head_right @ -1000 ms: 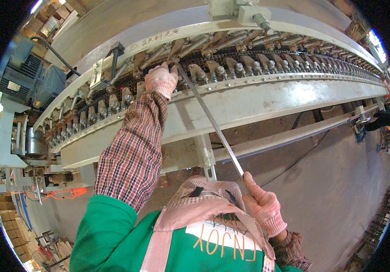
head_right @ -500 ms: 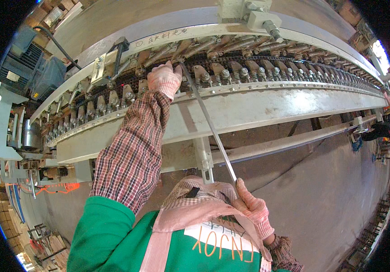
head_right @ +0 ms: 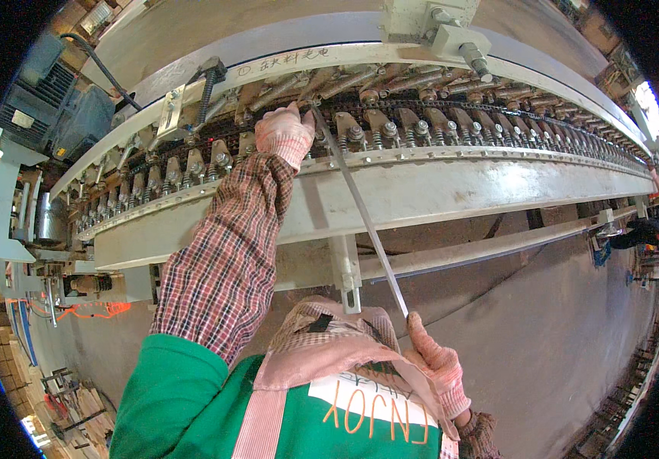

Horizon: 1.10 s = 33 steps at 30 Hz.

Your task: The person walks to a large industrial machine and uses a metal rod to adjust a series of small components along a curved rail. They repeatedly insert the rod into slots and apply pressure to each component in sequence.

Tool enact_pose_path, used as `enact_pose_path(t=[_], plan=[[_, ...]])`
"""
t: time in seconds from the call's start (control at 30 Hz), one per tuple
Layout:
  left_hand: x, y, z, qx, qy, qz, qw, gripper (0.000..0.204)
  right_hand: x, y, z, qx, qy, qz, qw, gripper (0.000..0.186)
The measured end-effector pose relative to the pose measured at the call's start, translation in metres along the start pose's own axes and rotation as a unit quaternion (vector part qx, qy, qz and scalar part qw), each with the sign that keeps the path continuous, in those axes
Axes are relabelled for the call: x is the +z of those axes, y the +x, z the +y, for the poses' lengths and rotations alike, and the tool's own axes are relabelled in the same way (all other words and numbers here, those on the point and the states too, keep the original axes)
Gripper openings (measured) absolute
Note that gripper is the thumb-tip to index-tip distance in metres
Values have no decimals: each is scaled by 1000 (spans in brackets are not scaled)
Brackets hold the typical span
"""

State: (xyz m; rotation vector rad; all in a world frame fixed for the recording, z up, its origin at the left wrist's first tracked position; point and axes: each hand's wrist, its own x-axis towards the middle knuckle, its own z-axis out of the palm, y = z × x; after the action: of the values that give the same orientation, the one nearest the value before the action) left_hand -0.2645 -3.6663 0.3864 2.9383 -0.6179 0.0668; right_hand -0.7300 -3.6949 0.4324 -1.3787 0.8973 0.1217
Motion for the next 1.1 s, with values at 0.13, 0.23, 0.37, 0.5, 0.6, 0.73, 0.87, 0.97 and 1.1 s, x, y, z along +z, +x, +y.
enact_pose_path(t=[0.13, 0.23, 0.37, 0.5, 0.6, 0.73, 0.87, 0.97, 1.1], plan=[[0, 2, -2, -2, 1, -19, 1000, 51, -1, 10, 14, 10, 67, -24, 997, 64], [-7, 2, 3, -7, 11, -50, 999, 52, 3, 11, 18, 48, 150, -26, 987, 64], [0, -2, -2, 12, 33, -11, 999, 51, 13, 6, -4, 114, 132, -6, 985, 63], [3, -1, -4, 8, 14, 4, 1000, 51, 20, 23, 6, 105, 179, -20, 978, 64], [7, -3, -3, 16, 5, 13, 1000, 50, 35, 34, 26, 60, 249, -31, 966, 65], [6, -2, -4, 26, 1, 31, 999, 50, 20, 46, 71, 11, 299, -48, 953, 66], [-13, -4, 3, -23, -5, -40, 999, 51, 4, 24, 41, -29, 86, -29, 995, 64], [-10, -1, 0, -16, -1, -40, 999, 50, 4, 10, 1, -16, -28, -12, 999, 62], [-2, -2, -4, -7, 9, -6, 1000, 47, 4, 17, 2, -26, -75, -25, 997, 64]])
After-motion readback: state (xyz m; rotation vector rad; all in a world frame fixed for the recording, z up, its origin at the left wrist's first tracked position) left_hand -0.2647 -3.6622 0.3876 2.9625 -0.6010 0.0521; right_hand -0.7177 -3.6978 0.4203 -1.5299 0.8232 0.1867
